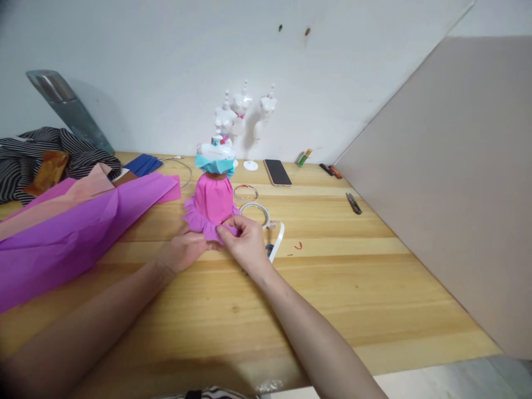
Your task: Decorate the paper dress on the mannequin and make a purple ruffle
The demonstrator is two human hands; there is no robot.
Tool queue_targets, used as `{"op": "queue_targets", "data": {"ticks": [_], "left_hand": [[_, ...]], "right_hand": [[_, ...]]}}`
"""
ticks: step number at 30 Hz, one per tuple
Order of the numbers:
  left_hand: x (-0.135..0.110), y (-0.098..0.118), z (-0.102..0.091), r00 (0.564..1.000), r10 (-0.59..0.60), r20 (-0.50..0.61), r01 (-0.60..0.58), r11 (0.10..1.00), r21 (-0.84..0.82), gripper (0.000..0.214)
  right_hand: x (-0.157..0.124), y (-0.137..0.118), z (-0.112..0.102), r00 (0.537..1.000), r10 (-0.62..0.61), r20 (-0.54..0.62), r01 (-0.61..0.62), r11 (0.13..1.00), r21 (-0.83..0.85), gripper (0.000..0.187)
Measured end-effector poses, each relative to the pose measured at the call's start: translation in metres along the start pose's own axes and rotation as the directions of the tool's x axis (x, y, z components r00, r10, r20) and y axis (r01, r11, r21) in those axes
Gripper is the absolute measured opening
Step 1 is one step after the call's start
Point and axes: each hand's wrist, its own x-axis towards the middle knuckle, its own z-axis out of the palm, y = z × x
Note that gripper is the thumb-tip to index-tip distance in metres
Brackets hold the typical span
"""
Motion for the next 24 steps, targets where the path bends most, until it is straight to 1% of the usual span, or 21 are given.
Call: {"op": "queue_targets", "data": {"ticks": [3, 6, 8, 12, 16, 19, 24], "left_hand": [[0.001, -0.001, 0.006, 1.000, 0.007, -0.008, -0.007, 0.999, -0.044, 0.041], [0.005, -0.001, 0.015, 0.994, 0.105, -0.029, -0.106, 0.994, -0.037, 0.033], [0.007, -0.001, 0.018, 0.989, 0.146, -0.028, -0.147, 0.988, -0.040, 0.031], [0.009, 0.001, 0.018, 0.990, 0.133, -0.039, -0.134, 0.990, -0.045, 0.035], [0.010, 0.002, 0.015, 0.988, 0.153, -0.022, -0.154, 0.987, -0.051, 0.044], [0.010, 0.001, 0.014, 0.986, 0.164, -0.030, -0.166, 0.984, -0.065, 0.042], [0.010, 0.002, 0.015, 0.987, 0.159, -0.029, -0.161, 0.984, -0.071, 0.034]], "right_hand": [[-0.002, -0.001, 0.001, 1.000, -0.029, 0.000, 0.029, 0.998, -0.062, 0.018], [-0.003, -0.004, 0.000, 0.996, -0.082, 0.036, 0.085, 0.992, -0.094, 0.018], [-0.003, -0.005, -0.002, 0.993, -0.106, 0.048, 0.111, 0.987, -0.118, 0.017], [-0.002, -0.005, -0.004, 0.992, -0.122, 0.023, 0.124, 0.976, -0.176, 0.017], [-0.004, -0.006, -0.003, 0.986, -0.145, 0.082, 0.157, 0.975, -0.160, 0.013], [-0.006, -0.008, -0.002, 0.981, -0.160, 0.106, 0.175, 0.973, -0.153, 0.010], [-0.007, -0.009, -0.002, 0.981, -0.163, 0.104, 0.177, 0.975, -0.137, 0.009]]}}
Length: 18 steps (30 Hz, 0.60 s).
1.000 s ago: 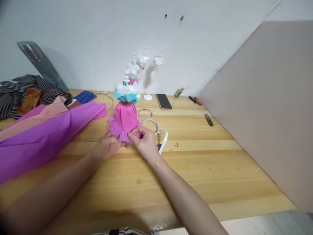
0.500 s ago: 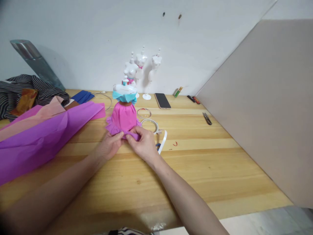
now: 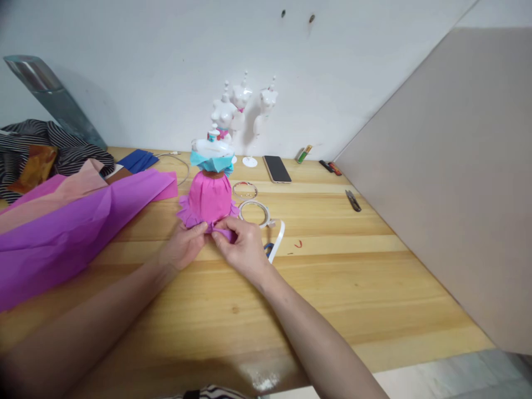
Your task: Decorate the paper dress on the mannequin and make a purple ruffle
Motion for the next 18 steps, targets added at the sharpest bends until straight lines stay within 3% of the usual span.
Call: {"op": "queue_targets", "data": {"ticks": [18], "left_hand": [[-0.0007, -0.0027, -0.0005, 1.000, 0.022, 0.023, -0.021, 1.000, -0.003, 0.037]], "right_hand": [[-0.0001, 0.0042, 0.0047, 1.000, 0.011, -0.021, -0.009, 0.997, 0.080, 0.011]]}}
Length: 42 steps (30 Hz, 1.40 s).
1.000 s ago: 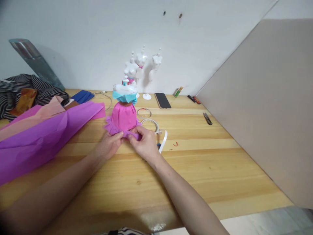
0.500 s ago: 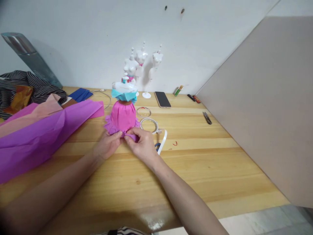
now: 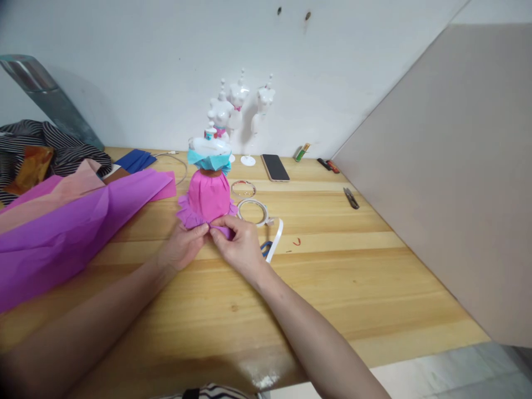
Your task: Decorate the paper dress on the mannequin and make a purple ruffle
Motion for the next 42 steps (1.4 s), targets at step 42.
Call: {"op": "queue_targets", "data": {"ticks": [42], "left_hand": [[0.0006, -0.0028, 0.0075, 0.998, -0.026, -0.062, 0.030, 0.998, 0.056, 0.039]], "right_hand": [[0.0047, 0.0014, 0.0095, 0.966, 0.120, -0.229, -0.137, 0.989, -0.058, 0.022]]}}
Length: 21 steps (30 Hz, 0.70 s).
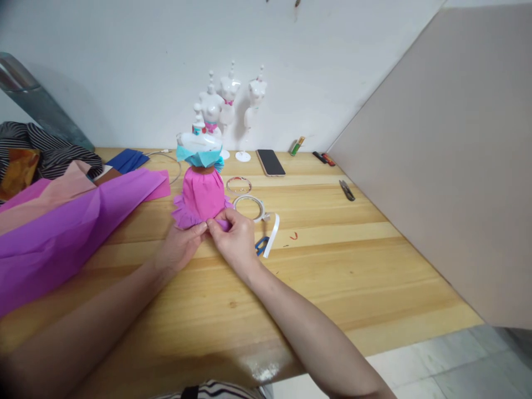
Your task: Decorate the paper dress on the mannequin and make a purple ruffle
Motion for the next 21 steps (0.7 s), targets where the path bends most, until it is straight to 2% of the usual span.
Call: {"op": "queue_targets", "data": {"ticks": [4, 12, 16, 21], "left_hand": [[0.0000, -0.0009, -0.0001, 1.000, 0.011, -0.006, -0.011, 1.000, -0.017, 0.040], [0.0009, 0.0018, -0.0019, 0.998, 0.033, -0.051, -0.033, 0.999, 0.001, 0.040], [0.0003, 0.0004, -0.0043, 1.000, 0.006, -0.016, -0.006, 1.000, 0.003, 0.040], [0.0029, -0.0032, -0.0047, 0.999, 0.032, -0.013, -0.032, 0.999, -0.019, 0.039]], "right_hand": [[0.0003, -0.0022, -0.0001, 1.000, 0.027, 0.006, -0.027, 1.000, 0.004, 0.023], [-0.0023, 0.0026, -0.0048, 0.998, -0.047, 0.032, 0.048, 0.999, -0.025, 0.019], [-0.0019, 0.0051, -0.0039, 0.998, -0.048, 0.028, 0.048, 0.999, -0.008, 0.018], [-0.0026, 0.0026, -0.0039, 0.997, -0.058, 0.044, 0.058, 0.998, 0.004, 0.018]]}}
